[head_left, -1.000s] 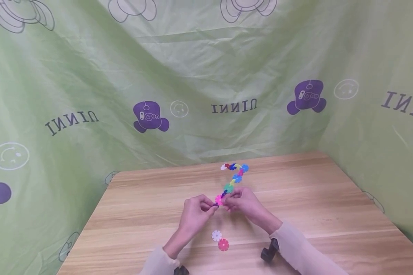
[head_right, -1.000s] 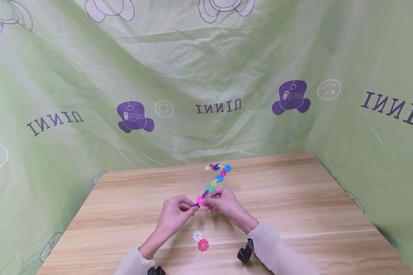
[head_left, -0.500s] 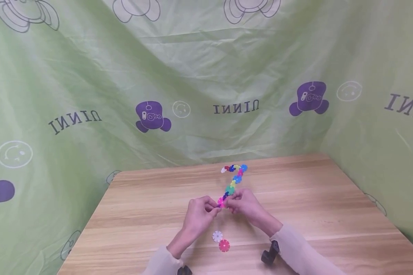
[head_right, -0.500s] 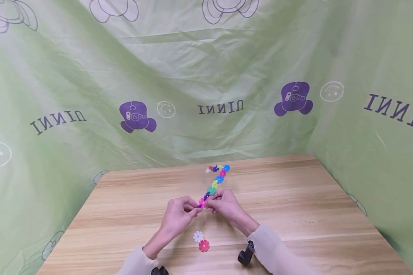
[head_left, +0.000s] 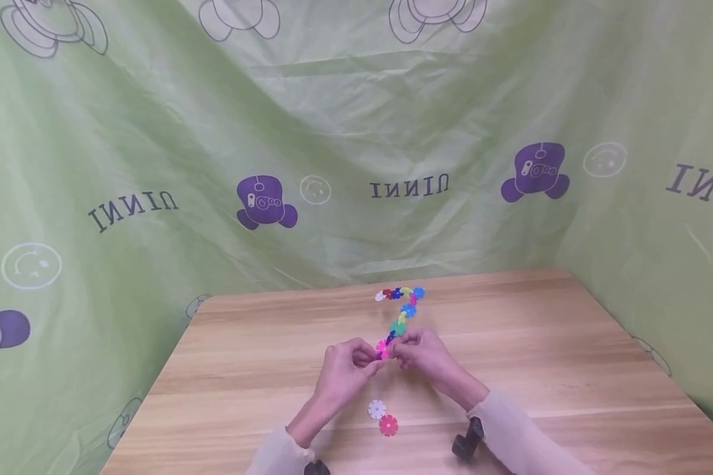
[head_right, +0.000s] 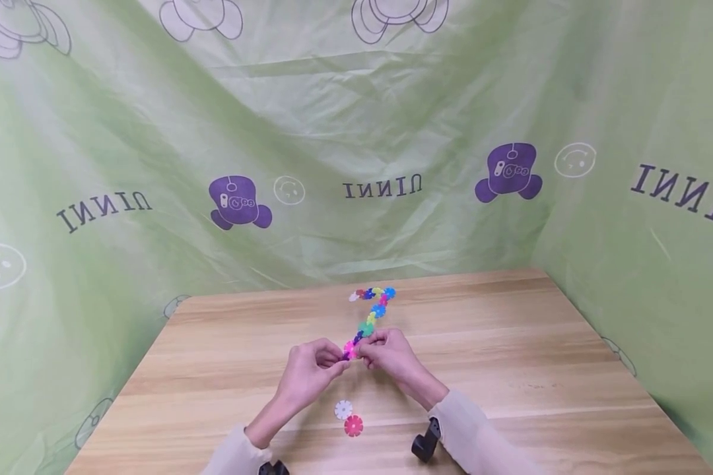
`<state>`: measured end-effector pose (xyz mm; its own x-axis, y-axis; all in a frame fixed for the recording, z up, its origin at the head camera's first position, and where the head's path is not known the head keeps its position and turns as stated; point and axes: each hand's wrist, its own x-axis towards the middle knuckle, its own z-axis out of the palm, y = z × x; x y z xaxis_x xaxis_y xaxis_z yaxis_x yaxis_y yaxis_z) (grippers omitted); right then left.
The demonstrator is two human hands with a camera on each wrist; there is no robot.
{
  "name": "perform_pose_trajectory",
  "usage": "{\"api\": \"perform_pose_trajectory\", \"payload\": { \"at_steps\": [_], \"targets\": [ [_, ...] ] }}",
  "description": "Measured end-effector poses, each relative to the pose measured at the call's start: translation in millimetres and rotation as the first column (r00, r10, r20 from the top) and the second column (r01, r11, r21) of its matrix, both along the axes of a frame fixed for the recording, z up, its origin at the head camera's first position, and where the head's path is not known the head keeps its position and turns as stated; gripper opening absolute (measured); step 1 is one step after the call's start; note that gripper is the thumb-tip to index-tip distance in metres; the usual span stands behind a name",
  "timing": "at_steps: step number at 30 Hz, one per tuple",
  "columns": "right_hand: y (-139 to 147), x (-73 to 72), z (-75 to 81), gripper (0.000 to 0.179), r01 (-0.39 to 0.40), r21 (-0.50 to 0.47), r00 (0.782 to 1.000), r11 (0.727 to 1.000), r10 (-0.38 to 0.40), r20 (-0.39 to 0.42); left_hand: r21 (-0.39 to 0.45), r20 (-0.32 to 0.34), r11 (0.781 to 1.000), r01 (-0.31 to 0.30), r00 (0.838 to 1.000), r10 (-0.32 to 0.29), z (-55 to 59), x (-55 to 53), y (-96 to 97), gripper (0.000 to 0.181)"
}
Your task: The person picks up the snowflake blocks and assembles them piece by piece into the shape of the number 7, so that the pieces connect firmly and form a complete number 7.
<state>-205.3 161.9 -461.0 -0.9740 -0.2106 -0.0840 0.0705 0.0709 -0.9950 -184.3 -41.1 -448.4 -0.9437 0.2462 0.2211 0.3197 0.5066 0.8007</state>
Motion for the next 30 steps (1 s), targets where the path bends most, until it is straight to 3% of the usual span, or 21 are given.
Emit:
{"api": "perform_pose_trajectory", "payload": {
  "at_steps": [10, 14, 20, 25, 30],
  "targets": [
    [1, -1.9, 1.9, 0.019, 0.026, 0.018, 0.999, 1.0, -0.026, 0.02, 0.0, 0.041, 1.0, 0.028, 0.999, -0.028, -2.1, 3.8, -11.6, 0.022],
    [2, -1.5, 3.0, 0.019, 0.038, 0.022, 0.999, 0.999, -0.038, 0.031, -0.084, 0.107, 0.994, 0.067, 0.993, -0.058, -7.3, 6.0, -18.8, 0.03],
    [3, -0.6, 4.9, 0.019, 0.028, 0.015, 0.999, 0.999, -0.029, 0.029, -0.203, 0.197, 0.961, 0.189, 0.969, -0.149, -14.7, 9.7, -26.8, 0.037],
    [2, 0.0, 5.6, 0.018, 0.02, 0.01, 0.999, 1.0, -0.02, 0.035, -0.249, 0.177, 0.931, 0.268, 0.957, -0.228, -24.3, 11.7, -29.3, 0.03],
    [2, 0.6, 6.1, 0.018, 0.029, 0.018, 0.999, 0.999, -0.03, 0.043, -0.311, 0.153, 0.911, 0.271, 0.96, -0.233, -30.9, 12.4, -28.7, 0.029]
  ]
}}
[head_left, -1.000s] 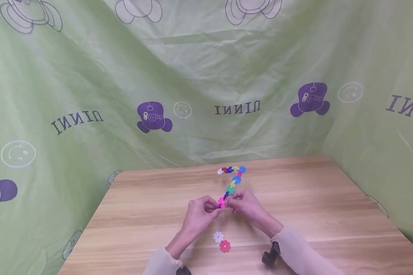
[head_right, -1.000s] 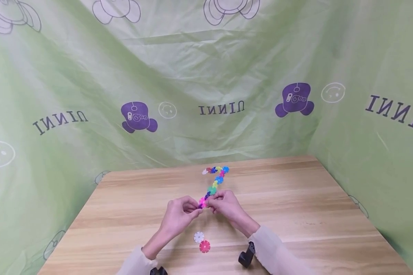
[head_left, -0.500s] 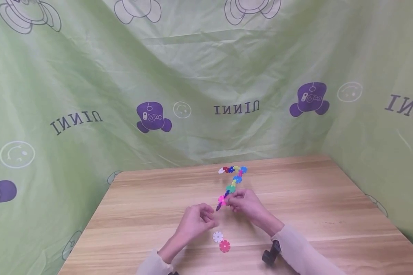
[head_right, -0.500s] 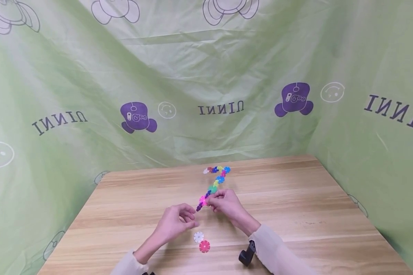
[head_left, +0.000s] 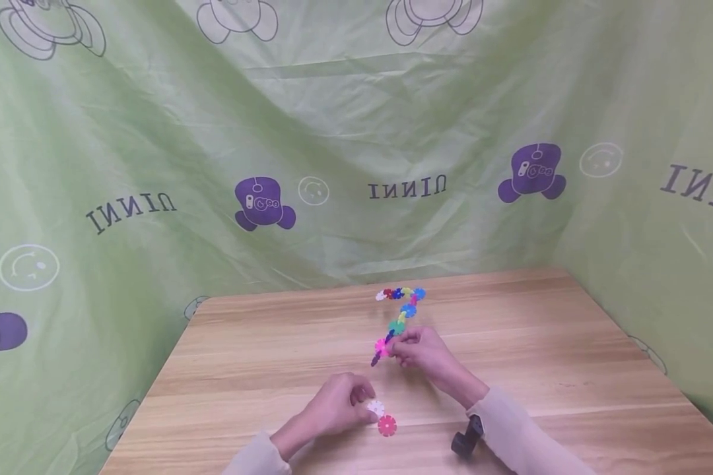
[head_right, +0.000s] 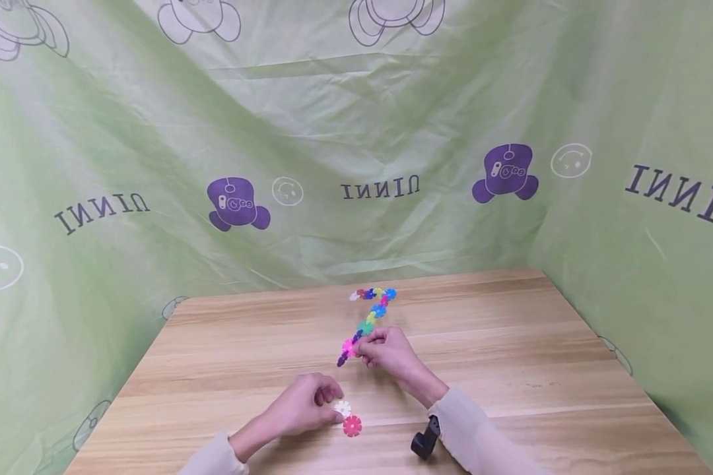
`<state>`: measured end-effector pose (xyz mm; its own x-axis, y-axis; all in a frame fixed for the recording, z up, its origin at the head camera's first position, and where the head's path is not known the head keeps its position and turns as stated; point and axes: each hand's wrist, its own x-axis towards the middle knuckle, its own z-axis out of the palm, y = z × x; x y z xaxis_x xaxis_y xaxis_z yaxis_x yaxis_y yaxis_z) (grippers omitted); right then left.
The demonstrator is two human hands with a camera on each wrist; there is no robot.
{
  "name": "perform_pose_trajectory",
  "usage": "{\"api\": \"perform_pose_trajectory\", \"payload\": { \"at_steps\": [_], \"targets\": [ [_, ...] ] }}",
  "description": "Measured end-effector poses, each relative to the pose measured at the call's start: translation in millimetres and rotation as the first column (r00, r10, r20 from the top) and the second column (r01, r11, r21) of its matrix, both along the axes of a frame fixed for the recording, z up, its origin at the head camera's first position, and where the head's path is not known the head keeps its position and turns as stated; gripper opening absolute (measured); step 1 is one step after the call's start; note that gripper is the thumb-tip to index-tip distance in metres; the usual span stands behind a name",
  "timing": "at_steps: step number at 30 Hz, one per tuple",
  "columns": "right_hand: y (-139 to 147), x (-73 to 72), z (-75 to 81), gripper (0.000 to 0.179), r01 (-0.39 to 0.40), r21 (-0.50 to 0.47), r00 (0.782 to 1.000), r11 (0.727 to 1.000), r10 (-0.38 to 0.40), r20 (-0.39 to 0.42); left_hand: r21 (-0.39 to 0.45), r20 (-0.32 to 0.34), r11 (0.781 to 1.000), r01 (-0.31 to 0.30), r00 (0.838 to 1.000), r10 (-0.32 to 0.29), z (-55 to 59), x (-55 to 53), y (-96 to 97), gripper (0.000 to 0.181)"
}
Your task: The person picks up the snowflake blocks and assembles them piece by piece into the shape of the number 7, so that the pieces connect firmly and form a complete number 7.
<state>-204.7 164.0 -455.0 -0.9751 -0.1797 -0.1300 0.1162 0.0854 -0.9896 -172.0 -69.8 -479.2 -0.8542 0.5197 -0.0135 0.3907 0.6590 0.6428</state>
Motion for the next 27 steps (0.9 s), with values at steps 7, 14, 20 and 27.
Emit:
{"api": "perform_pose_trajectory", "payload": {
  "at_steps": [7, 14, 20, 27],
  "targets": [
    [-1.5, -0.8, -2.1, 0.018, -0.013, -0.001, 1.0, 1.0, 0.013, -0.017, -0.028, -0.016, 0.999, 0.018, 1.0, -0.019, -0.2, -0.5, -0.4, 0.027],
    [-1.1, -0.1, -3.5, 0.018, -0.011, 0.005, 1.0, 1.0, 0.011, -0.025, -0.047, -0.021, 0.998, 0.033, 0.999, -0.034, 2.9, -0.9, 0.6, 0.025],
    [-0.2, -1.3, -5.0, 0.02, -0.014, 0.002, 0.999, 1.0, 0.014, -0.034, -0.008, 0.011, 1.0, 0.012, 1.0, -0.012, 3.2, 0.1, 2.0, 0.026],
    [-0.5, -1.5, -5.2, 0.021, -0.022, -0.003, 0.999, 1.0, 0.022, -0.042, 0.094, 0.096, 0.996, -0.002, 0.995, -0.007, 4.5, 1.9, 1.5, 0.025]
  ]
}}
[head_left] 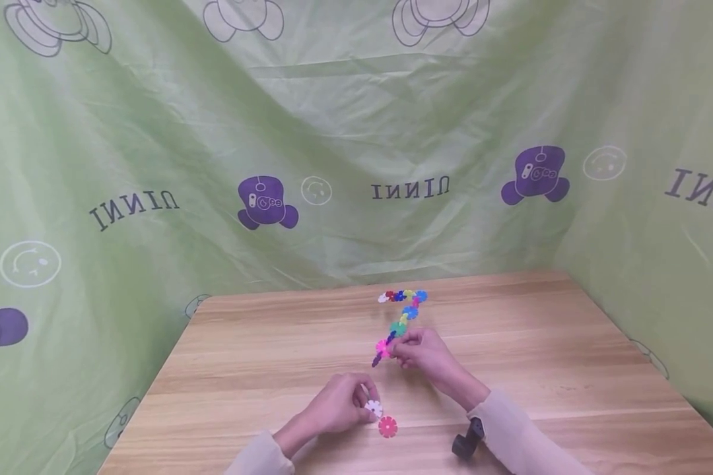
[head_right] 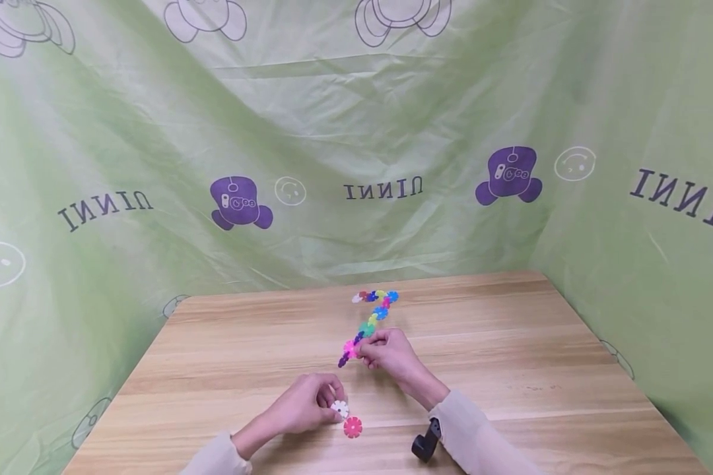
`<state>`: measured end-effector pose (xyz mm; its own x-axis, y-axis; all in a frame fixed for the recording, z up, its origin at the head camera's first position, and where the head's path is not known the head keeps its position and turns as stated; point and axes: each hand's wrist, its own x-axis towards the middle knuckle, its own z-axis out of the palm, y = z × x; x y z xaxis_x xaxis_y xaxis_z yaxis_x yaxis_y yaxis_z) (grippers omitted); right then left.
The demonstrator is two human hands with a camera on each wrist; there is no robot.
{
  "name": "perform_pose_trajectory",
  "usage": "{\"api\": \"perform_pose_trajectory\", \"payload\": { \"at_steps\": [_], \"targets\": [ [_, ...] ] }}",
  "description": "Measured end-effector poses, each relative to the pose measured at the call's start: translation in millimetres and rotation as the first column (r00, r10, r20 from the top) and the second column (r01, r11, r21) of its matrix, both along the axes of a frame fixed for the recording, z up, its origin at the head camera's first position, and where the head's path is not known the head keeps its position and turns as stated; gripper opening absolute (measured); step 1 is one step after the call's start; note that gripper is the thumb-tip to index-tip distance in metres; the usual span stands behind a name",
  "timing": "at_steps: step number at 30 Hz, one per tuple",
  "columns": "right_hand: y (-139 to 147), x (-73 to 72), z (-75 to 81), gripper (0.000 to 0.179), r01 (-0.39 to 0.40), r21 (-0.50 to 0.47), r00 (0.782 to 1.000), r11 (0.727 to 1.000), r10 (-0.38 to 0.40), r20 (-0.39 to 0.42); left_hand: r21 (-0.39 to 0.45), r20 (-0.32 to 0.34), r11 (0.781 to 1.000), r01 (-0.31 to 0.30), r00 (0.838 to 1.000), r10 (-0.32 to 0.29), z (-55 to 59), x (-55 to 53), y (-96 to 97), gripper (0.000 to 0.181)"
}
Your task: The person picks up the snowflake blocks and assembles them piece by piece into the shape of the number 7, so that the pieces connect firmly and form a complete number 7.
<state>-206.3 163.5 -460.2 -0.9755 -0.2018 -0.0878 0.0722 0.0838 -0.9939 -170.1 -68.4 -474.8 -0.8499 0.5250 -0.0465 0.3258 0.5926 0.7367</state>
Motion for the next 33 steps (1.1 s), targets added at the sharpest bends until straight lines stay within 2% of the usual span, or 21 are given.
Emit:
{"api": "perform_pose_trajectory", "payload": {
  "at_steps": [5, 9, 14, 19, 26, 33],
  "targets": [
    [-1, 1.0, 0.3, 0.02, -0.001, -0.006, 1.0, 1.0, 0.001, 0.005, 0.125, 0.131, 0.991, -0.05, 0.991, 0.033, 4.8, -4.8, -3.9, 0.015],
    [-1, 2.0, 1.4, 0.02, -0.001, -0.009, 1.0, 1.0, 0.001, 0.014, 0.187, 0.179, 0.977, -0.1, 0.982, 0.066, 11.5, -11.3, -9.0, 0.013],
    [-1, 1.6, 2.7, 0.02, 0.009, -0.005, 1.0, 1.0, -0.009, 0.023, 0.242, 0.197, 0.958, -0.153, 0.975, 0.106, 19.7, -18.6, -12.7, 0.017],
    [0, 1.1, 3.2, 0.02, 0.009, -0.003, 1.0, 1.0, -0.009, 0.019, 0.282, 0.213, 0.945, -0.168, 0.971, 0.109, 24.9, -22.3, -13.6, 0.019],
    [-1, 0.9, 2.0, 0.021, 0.027, 0.02, 0.999, 0.999, -0.028, 0.028, 0.316, 0.261, 0.927, -0.203, 0.958, 0.121, 22.1, -23.3, -12.6, 0.021],
    [0, 0.3, 2.9, 0.02, 0.023, 0.017, 0.999, 1.0, -0.024, 0.027, 0.335, 0.272, 0.915, -0.223, 0.953, 0.133, 22.2, -24.8, -11.4, 0.021]
  ]
}}
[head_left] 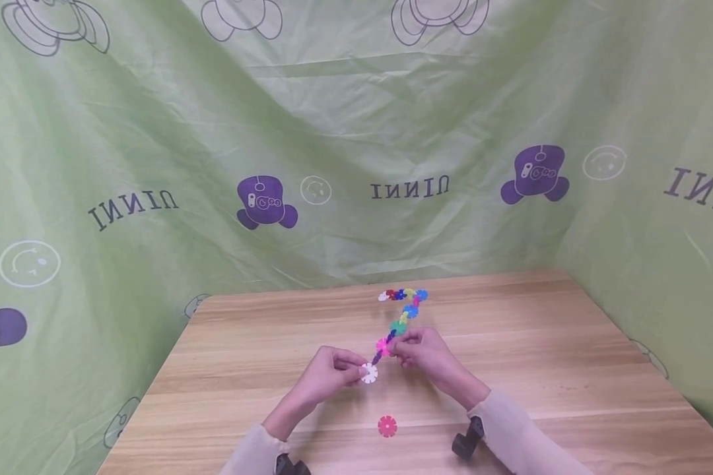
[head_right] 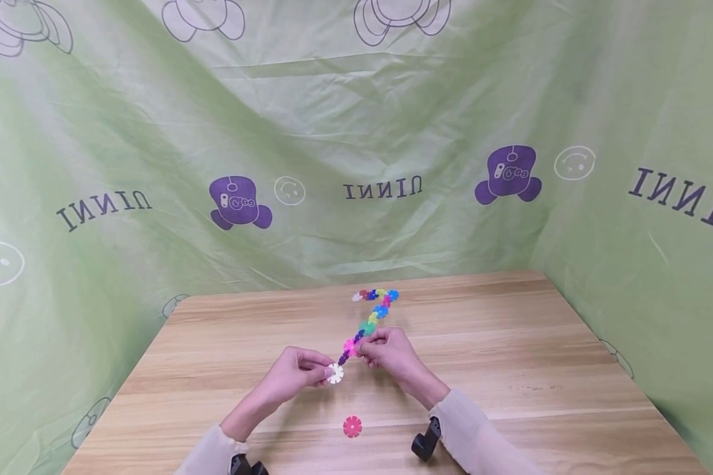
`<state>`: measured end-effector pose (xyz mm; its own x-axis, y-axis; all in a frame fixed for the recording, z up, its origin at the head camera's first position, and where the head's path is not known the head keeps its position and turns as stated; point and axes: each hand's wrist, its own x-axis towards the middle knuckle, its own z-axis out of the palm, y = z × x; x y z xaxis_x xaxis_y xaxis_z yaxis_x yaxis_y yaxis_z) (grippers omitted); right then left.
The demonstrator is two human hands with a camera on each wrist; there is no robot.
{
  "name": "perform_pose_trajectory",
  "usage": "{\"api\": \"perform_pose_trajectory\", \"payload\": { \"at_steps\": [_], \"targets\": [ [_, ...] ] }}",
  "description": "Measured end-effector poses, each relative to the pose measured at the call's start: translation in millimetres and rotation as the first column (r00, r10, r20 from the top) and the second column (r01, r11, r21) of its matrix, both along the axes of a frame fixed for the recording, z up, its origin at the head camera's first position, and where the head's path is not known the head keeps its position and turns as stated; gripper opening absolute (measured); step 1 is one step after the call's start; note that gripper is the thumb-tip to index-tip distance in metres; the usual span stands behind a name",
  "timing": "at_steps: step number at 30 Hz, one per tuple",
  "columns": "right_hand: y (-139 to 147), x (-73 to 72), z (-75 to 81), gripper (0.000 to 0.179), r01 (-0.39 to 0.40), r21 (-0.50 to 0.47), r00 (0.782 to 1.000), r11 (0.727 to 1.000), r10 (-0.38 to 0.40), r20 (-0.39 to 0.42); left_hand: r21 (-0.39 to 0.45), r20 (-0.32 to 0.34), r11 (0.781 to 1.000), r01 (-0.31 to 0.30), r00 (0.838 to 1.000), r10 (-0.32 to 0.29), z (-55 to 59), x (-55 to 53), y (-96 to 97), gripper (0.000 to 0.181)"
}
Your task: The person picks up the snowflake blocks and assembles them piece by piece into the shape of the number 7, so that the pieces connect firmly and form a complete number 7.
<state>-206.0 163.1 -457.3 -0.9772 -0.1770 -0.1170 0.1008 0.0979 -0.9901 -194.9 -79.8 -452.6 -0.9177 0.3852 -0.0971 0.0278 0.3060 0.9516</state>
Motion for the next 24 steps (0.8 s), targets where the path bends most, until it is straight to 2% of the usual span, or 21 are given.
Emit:
{"api": "perform_pose_trajectory", "payload": {
  "at_steps": [7, 14, 24],
  "targets": [
    [1.1, -0.4, 1.7, 0.02, -0.012, -0.011, 1.0, 1.0, 0.012, -0.007, 0.023, 0.012, 1.0, 0.002, 1.0, -0.002, 0.6, -1.6, 1.5, 0.021],
    [1.4, -1.3, -0.6, 0.02, -0.038, -0.03, 0.999, 0.999, 0.038, -0.019, 0.058, 0.095, 0.998, -0.021, 0.995, 0.015, 0.2, -2.0, 1.7, 0.023],
    [-0.6, 1.4, -1.7, 0.019, -0.05, -0.012, 0.998, 0.999, 0.05, -0.025, 0.068, 0.062, 0.996, -0.059, 0.997, 0.055, -3.2, -1.8, 4.6, 0.022]
  ]
}}
